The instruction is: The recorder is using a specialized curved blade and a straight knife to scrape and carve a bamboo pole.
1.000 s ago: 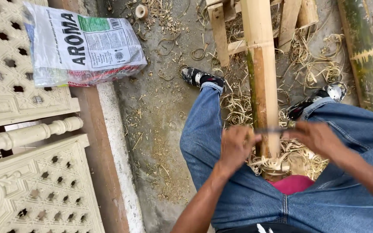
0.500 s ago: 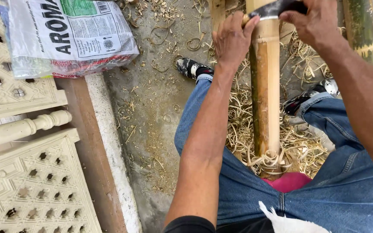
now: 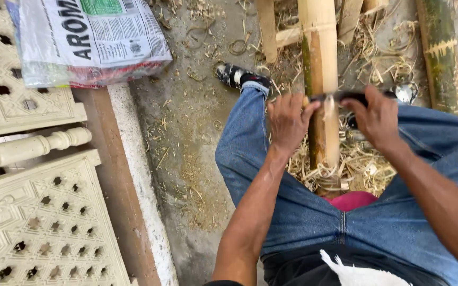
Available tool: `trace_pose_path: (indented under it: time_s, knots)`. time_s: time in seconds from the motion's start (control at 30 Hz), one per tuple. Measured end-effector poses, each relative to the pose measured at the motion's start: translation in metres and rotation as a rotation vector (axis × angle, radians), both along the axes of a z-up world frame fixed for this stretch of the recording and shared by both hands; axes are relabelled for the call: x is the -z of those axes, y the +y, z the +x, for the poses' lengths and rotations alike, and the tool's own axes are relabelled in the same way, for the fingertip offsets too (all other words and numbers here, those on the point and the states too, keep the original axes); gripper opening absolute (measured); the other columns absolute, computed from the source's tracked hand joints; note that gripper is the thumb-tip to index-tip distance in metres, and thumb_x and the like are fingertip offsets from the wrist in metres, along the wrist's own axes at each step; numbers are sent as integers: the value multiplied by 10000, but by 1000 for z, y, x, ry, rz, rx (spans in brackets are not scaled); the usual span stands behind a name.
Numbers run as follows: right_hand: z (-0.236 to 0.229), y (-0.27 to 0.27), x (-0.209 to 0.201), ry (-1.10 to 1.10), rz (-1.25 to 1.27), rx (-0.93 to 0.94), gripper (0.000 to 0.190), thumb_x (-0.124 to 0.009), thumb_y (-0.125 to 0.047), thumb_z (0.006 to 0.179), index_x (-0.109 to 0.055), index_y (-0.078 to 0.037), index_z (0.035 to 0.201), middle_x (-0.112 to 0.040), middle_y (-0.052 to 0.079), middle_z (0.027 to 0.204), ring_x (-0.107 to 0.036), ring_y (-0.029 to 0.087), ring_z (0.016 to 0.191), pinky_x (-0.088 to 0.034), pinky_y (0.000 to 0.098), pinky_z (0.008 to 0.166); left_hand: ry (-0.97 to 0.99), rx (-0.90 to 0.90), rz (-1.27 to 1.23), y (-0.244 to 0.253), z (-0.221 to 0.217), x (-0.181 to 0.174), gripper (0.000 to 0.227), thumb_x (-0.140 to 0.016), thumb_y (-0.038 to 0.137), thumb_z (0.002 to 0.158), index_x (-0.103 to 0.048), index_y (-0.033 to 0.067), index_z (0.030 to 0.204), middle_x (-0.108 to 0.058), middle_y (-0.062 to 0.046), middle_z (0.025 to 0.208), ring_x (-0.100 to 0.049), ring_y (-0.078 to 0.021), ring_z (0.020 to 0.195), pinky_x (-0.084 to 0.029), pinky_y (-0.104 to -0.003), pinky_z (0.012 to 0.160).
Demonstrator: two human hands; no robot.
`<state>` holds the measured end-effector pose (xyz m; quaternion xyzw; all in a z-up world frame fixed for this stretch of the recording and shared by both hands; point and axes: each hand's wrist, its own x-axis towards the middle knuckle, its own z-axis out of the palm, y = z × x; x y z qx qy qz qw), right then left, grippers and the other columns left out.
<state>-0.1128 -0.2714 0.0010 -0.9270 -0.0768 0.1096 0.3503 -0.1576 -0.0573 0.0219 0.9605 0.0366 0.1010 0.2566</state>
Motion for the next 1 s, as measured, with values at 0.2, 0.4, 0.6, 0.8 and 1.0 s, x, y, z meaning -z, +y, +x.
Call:
trace_pose_path:
  time_s: [0.2,0.4,0.6,0.8,1.0]
  knots:
    - [-137,-55,7,124,-15,-156,311,-691,-364,948,-668,-55,975,-659,189,725,-605,318,614,-461,451,505,76,157,-163,-13,-123,-14,425,-588,526,1015,-592,101,1007,-582,-74,946,-543,-260,905,-373,-431,823]
    - [-47,-30,-2,308,-186,-140,461,-675,-490,948,-622,-46,837,-613,129,617,-556,253,507,-438,414,475,65,89,-293,9,-65,-5,475,-567,575,984,-615,113,881,-600,-64,858,-555,-246,835,-381,-441,765]
    - [150,35,7,-8,-124,-171,318,-552,-430,1174,-714,-168,1092,-627,32,779,-373,133,466,-348,368,406,-72,37,-118,42,122,80,442,-479,598,1032,-577,186,904,-614,-6,899,-581,-160,851,-425,-463,898]
    - [218,50,17,-239,-102,-250,257,-649,-355,1177,-732,-113,1147,-681,59,822,-485,103,620,-439,318,578,-168,-113,-23,55,219,82,484,-443,656,949,-601,199,987,-642,31,948,-615,-182,940,-413,-515,805]
    - [180,48,6,-69,-10,-64,396,-675,-388,1090,-656,-29,1256,-722,108,980,-577,110,582,-478,274,421,-3,-119,-51,41,167,67,525,-428,655,964,-633,192,1103,-632,34,946,-599,-172,912,-423,-500,865]
